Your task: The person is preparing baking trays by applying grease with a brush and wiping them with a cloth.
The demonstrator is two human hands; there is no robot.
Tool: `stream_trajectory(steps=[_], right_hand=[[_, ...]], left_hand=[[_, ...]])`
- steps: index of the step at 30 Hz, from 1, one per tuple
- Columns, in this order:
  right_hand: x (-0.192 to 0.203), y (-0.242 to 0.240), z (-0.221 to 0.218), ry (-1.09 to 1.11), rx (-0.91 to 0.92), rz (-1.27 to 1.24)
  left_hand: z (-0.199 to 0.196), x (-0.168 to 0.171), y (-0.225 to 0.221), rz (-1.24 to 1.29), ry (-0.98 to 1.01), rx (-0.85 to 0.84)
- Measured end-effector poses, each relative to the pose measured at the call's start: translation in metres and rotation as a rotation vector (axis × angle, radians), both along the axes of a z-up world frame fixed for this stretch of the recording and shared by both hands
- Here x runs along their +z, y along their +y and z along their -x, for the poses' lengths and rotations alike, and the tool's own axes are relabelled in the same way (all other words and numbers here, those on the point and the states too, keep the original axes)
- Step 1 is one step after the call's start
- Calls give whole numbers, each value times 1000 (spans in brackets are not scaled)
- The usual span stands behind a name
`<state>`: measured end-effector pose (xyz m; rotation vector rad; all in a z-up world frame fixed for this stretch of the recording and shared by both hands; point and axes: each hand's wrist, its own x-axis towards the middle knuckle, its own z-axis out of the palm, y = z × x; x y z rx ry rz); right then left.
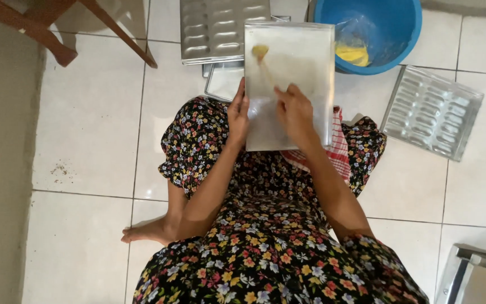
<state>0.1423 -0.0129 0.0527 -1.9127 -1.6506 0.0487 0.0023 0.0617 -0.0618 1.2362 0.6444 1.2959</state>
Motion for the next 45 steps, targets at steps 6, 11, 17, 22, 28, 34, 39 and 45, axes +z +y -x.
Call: stream_trajectory(steps=[6, 11, 17, 22, 28, 34, 39, 45], right_hand=[[27, -112, 31, 199, 316, 455], [-24, -12, 5, 83, 147, 119], [-15, -32, 5, 82, 141, 73], [0, -88, 11, 8, 211, 307], [-31, 22, -32, -245, -100, -102], [-11, -49, -12, -122, 90, 50], [-9, -98, -5, -55, 109, 277], [-28, 41, -35, -104, -76, -8]], left_hand=[[13, -43, 33, 2, 35, 75], [-4, 6, -1, 4, 9, 16], [-5, 7, 7, -12, 15, 23], [8, 6, 31, 20, 38, 124], [2, 7, 7, 31, 101, 88], [8, -1, 26, 18, 49, 141], [15, -55, 50, 38, 14, 178], [6, 34, -7, 81, 24, 61]])
